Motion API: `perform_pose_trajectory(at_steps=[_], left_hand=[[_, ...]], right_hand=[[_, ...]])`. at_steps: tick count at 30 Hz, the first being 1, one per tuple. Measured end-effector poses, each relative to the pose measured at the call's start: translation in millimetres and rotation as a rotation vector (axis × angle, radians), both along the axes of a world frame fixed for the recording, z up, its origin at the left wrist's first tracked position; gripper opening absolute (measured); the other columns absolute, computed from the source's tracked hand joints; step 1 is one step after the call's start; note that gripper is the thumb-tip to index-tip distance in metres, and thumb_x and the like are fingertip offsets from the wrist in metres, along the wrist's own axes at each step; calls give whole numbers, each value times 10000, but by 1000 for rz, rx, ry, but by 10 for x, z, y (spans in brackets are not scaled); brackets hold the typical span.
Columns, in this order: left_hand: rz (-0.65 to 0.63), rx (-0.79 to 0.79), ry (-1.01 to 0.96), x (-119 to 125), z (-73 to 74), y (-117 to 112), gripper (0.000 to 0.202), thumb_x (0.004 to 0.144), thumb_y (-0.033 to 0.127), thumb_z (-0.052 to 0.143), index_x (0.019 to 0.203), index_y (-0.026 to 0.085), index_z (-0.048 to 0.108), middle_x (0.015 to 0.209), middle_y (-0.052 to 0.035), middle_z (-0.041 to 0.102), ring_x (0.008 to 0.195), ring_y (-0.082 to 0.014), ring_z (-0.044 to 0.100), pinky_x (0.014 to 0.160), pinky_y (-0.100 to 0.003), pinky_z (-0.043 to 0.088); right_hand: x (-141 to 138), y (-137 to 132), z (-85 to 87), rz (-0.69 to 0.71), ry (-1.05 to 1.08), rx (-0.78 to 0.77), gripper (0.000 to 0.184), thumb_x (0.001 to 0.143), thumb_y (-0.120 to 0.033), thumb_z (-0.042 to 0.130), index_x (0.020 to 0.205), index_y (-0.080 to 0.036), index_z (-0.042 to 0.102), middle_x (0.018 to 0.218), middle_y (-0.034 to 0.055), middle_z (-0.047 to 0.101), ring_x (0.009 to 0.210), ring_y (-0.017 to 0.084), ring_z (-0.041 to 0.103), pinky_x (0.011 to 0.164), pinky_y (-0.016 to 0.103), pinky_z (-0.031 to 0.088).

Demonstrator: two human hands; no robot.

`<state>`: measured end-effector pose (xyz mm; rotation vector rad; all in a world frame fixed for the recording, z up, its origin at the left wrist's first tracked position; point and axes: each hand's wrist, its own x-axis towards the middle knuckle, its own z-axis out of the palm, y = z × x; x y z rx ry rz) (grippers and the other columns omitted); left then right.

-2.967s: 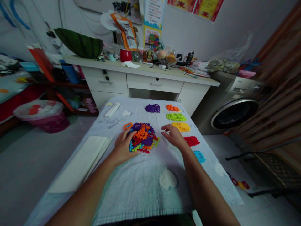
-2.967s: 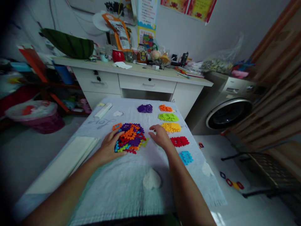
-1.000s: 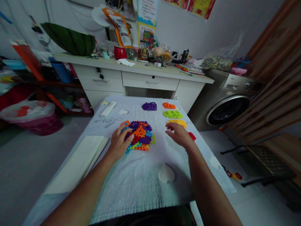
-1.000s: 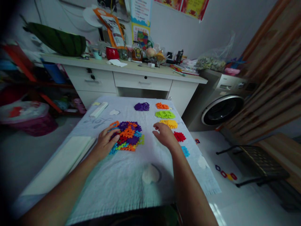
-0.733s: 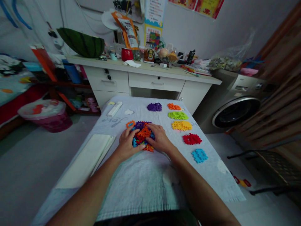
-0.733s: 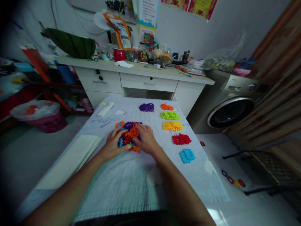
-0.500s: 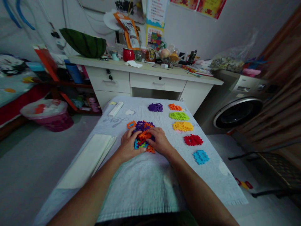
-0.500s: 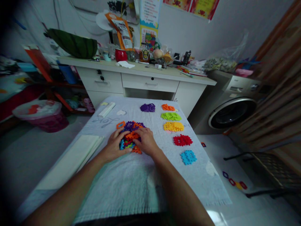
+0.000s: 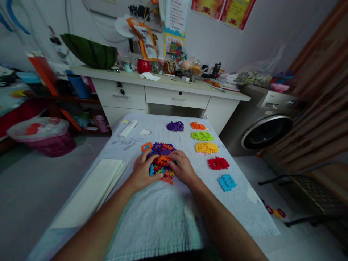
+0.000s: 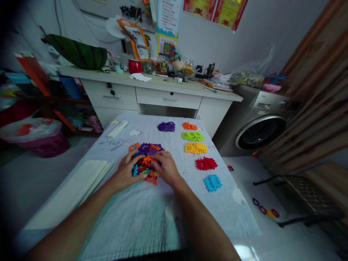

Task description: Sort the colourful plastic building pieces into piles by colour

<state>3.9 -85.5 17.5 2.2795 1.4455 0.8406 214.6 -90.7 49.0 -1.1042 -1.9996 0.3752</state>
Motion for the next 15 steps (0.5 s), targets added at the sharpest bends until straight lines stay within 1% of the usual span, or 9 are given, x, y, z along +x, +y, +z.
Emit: perform_pose_trajectory(at_steps=[4, 7, 10, 11, 13, 15], left_hand=[[2, 21, -11, 6, 3, -6, 652, 701, 501, 713, 1267, 232, 534, 1475, -128, 307, 1340, -360, 363, 1101, -542, 324], [13, 50, -6, 15, 23, -17, 641, 702, 502, 712, 1260, 241, 535, 1478, -118, 307, 1341, -359, 354, 1098, -543, 319], [12, 76, 18, 26, 39, -30, 648, 683, 487, 728, 1258, 255, 538, 1495, -110, 289, 1340, -364, 348, 1088, -549, 321], [10, 80, 29, 30, 39, -33, 665, 671, 487, 737, 1263, 259, 537, 1500, -110, 280, 1338, -367, 348, 1085, -550, 323], [8, 83, 60, 35, 31, -34, 714, 647, 510, 749, 1280, 262, 531, 1506, -118, 265, 1338, -377, 343, 1081, -555, 324], [8, 82, 92, 38, 11, -28, 763, 631, 548, 750, 1299, 259, 523, 1507, -130, 259, 1343, -391, 332, 1079, -563, 322]], right_hand=[[83, 92, 82, -73, 101, -21, 172, 909, -248, 537, 952, -203, 697, 901, 55, 641, 856, 159, 587, 800, 296, 461], [274, 304, 150, -173, 212, -103, 160, 864, -298, 565, 914, -188, 671, 777, 23, 629, 701, 138, 569, 677, 263, 456], [596, 622, 221, -281, 341, -187, 196, 786, -340, 608, 900, -180, 612, 677, -19, 588, 599, 126, 538, 586, 243, 436], [724, 742, 246, -322, 353, -184, 183, 765, -342, 616, 845, -179, 593, 657, -24, 574, 583, 121, 529, 569, 237, 425], [989, 989, 295, -430, 313, -165, 156, 728, -328, 619, 736, -182, 564, 623, -25, 562, 570, 116, 510, 548, 228, 402], [1237, 1235, 338, -535, 323, -174, 122, 697, -288, 614, 709, -180, 559, 605, -25, 566, 560, 112, 512, 541, 222, 404]])
